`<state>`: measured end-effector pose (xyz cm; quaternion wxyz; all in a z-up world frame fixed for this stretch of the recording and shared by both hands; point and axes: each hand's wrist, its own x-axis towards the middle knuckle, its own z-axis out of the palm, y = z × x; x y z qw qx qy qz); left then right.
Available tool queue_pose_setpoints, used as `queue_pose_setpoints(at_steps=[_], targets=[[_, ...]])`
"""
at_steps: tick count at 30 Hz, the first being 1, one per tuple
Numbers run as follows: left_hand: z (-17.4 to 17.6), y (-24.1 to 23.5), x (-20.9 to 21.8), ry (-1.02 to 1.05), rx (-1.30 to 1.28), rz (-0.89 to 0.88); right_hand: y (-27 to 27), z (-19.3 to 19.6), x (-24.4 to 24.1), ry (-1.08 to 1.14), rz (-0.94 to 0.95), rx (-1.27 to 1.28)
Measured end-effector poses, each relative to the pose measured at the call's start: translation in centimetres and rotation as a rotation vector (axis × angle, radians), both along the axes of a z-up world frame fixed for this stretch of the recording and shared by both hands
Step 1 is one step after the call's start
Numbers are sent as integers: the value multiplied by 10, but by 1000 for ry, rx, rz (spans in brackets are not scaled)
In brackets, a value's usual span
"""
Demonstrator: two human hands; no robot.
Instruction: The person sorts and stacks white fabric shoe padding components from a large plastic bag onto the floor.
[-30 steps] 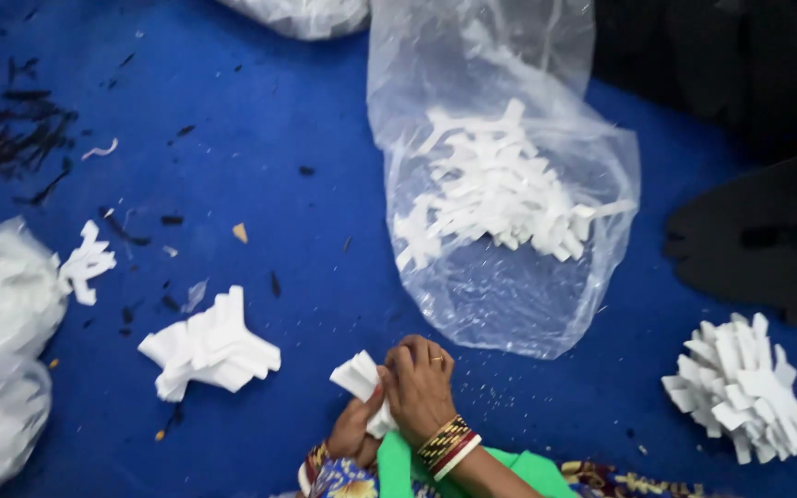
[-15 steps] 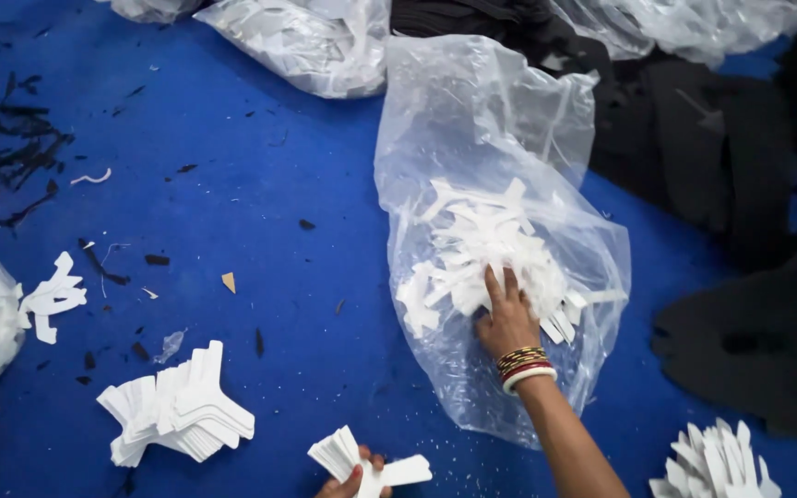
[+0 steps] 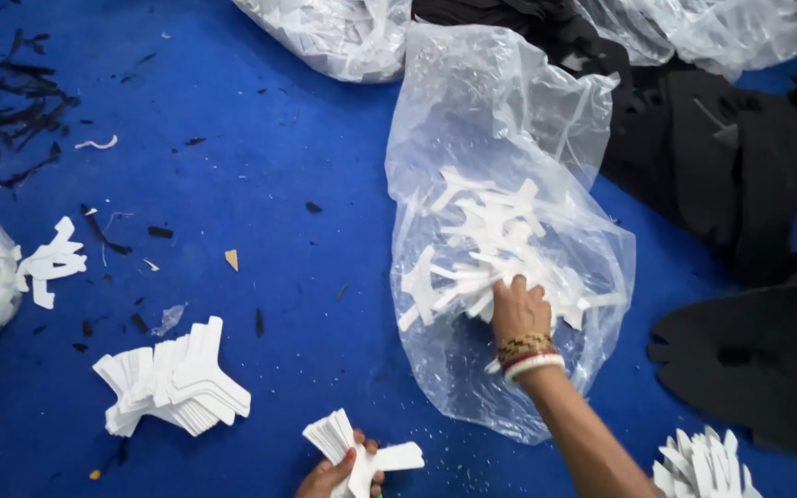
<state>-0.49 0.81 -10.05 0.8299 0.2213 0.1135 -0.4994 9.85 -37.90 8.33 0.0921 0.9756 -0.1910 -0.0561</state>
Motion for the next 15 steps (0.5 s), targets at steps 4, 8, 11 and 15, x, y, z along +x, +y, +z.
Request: queue_pose_setpoints(at_steps=[4,8,11,15], targets=[[48,-3,5,55,-16,26,64,40,-77,-28,-86,129],[73,-7,4,17,47,78,107,-14,-172,-61,60,113],[81,-7,5,-39,2,65,127,1,-205,-79,2,162],[100,-9,6,-14,-20,66,113,41,-222,-102,7,450]])
